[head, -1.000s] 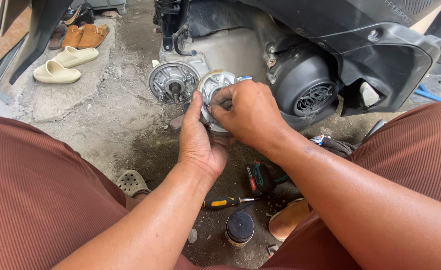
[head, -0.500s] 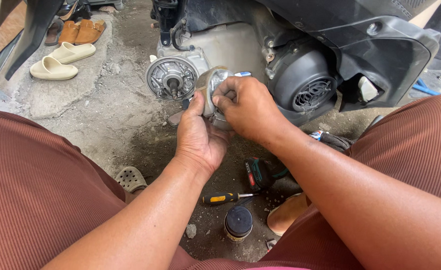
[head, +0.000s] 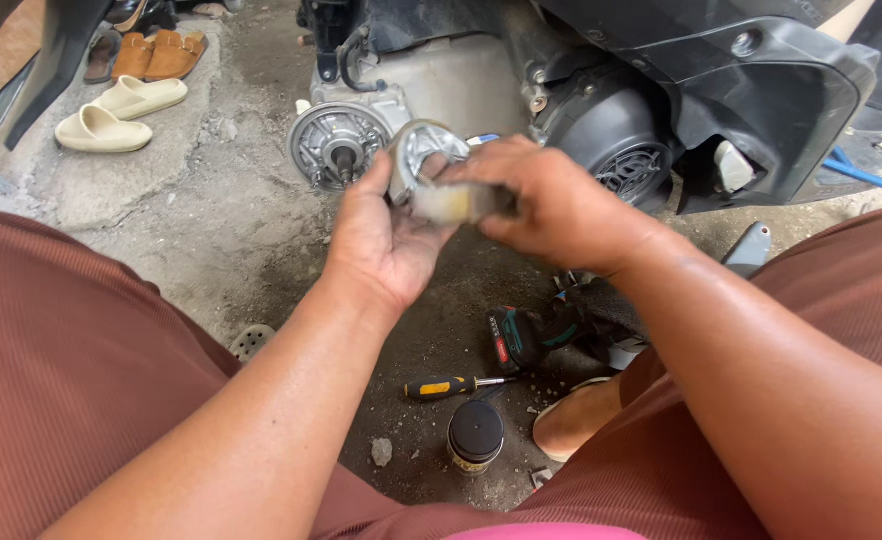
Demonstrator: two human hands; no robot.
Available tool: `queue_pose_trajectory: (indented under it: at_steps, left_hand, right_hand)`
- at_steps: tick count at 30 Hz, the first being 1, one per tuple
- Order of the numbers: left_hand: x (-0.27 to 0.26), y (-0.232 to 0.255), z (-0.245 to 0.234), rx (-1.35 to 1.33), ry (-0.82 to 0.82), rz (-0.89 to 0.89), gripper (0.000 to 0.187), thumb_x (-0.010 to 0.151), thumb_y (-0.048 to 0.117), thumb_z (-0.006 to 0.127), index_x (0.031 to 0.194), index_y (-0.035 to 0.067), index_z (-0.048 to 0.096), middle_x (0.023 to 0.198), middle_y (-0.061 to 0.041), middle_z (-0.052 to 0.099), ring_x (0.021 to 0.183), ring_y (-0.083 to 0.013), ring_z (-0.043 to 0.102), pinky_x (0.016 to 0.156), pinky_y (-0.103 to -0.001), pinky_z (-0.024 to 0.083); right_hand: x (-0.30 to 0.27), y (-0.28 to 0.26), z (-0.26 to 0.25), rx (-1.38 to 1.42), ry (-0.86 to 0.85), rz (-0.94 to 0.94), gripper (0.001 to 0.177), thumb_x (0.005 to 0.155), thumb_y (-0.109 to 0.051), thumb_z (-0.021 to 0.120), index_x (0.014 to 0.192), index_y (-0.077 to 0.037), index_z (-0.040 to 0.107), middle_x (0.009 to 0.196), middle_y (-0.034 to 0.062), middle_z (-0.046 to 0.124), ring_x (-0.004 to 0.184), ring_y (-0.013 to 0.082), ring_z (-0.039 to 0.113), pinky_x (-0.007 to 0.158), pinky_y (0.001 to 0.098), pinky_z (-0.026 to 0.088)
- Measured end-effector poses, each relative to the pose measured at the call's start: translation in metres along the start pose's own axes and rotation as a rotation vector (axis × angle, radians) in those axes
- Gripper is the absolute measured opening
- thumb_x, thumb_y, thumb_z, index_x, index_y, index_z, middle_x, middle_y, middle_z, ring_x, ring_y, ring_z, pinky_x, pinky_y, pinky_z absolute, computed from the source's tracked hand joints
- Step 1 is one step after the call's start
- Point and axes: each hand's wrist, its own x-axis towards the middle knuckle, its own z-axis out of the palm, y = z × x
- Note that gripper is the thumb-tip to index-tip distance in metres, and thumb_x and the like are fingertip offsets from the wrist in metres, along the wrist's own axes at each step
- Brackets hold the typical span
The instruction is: The person removes a motorcycle wheel, then disassembles the drum brake assembly by hand, inspecting the brake shoes and springs. They reassemble the brake components and place the assembly back onto the motorcycle hub.
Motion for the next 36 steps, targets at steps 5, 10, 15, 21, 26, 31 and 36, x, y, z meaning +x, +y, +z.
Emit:
queue_pose_trajectory:
  at_steps: [5, 10, 15, 21, 26, 31, 36]
  left_hand:
    - [0.004, -0.005, -0.005, -0.09, -0.082, -0.029, 0.033, 0.108, 0.024, 0.05, 0.126, -0.002, 0.057, 0.125, -0.023, 0.062, 0.12, -0.0349, 0.064, 0.113, -0.053, 0.051]
    - [0.01, -0.012, -0.014, -0.107, 0.101, -0.073, 0.037, 0.105, 0.027, 0.046, 0.126, -0.002, 0.054, 0.126, -0.026, 0.06, 0.119, -0.0369, 0.063, 0.109, -0.052, 0.052]
    - [0.01, -0.013, -0.015, -0.109, 0.082, -0.026, 0.037, 0.106, 0.027, 0.044, 0.129, 0.001, 0.053, 0.129, -0.02, 0.061, 0.122, -0.0321, 0.062, 0.112, -0.051, 0.05]
    - [0.002, -0.019, -0.001, -0.179, -0.159, 0.099, 0.042, 0.107, 0.031, 0.036, 0.138, 0.005, 0.05, 0.137, -0.014, 0.06, 0.126, -0.0282, 0.059, 0.116, -0.049, 0.045]
    - [-0.001, -0.015, 0.004, -0.093, -0.226, 0.117, 0.046, 0.107, 0.034, 0.03, 0.142, 0.01, 0.048, 0.135, -0.01, 0.061, 0.125, -0.0273, 0.056, 0.11, -0.044, 0.047]
    - [0.008, -0.014, 0.002, -0.241, -0.228, 0.132, 0.045, 0.111, 0.031, 0.032, 0.141, 0.001, 0.049, 0.129, -0.014, 0.064, 0.127, -0.0271, 0.063, 0.11, -0.041, 0.051]
    - [0.014, -0.01, -0.001, -0.27, -0.24, 0.157, 0.045, 0.11, 0.032, 0.033, 0.136, 0.001, 0.051, 0.125, -0.014, 0.064, 0.126, -0.0287, 0.063, 0.113, -0.043, 0.051]
  right_hand:
    - [0.002, -0.005, -0.01, 0.23, 0.02, 0.27, 0.039, 0.085, -0.001, 0.067, 0.123, -0.008, 0.068, 0.097, 0.0, 0.071, 0.09, 0.0067, 0.063, 0.083, 0.0251, 0.054]
    - [0.006, -0.005, -0.006, 0.256, -0.05, 0.294, 0.037, 0.079, -0.001, 0.071, 0.116, -0.008, 0.072, 0.094, 0.0005, 0.073, 0.085, 0.0076, 0.063, 0.08, 0.0253, 0.054]
    - [0.006, -0.005, -0.014, 0.091, -0.056, 0.11, 0.048, 0.066, 0.001, 0.08, 0.111, -0.013, 0.078, 0.1, 0.0038, 0.07, 0.095, 0.0162, 0.068, 0.085, 0.0286, 0.054]
    - [-0.001, -0.009, 0.013, -0.161, 0.475, 0.094, 0.049, 0.072, 0.011, 0.077, 0.112, -0.016, 0.08, 0.136, 0.0193, 0.054, 0.127, 0.0312, 0.06, 0.101, 0.0372, 0.058]
    - [0.007, -0.006, 0.012, -0.126, 0.427, 0.298, 0.056, 0.065, 0.016, 0.074, 0.111, -0.015, 0.081, 0.15, 0.0225, 0.05, 0.131, 0.0337, 0.056, 0.102, 0.0382, 0.056]
    - [0.011, -0.012, 0.002, 0.296, 0.211, 0.703, 0.065, 0.078, 0.001, 0.081, 0.138, -0.014, 0.06, 0.121, 0.0153, 0.075, 0.111, 0.0252, 0.071, 0.097, 0.0355, 0.056]
    - [0.02, -0.018, 0.006, 1.13, 0.413, 0.616, 0.048, 0.099, -0.015, 0.067, 0.144, 0.003, 0.062, 0.132, 0.0153, 0.07, 0.116, 0.0206, 0.066, 0.105, 0.0371, 0.052]
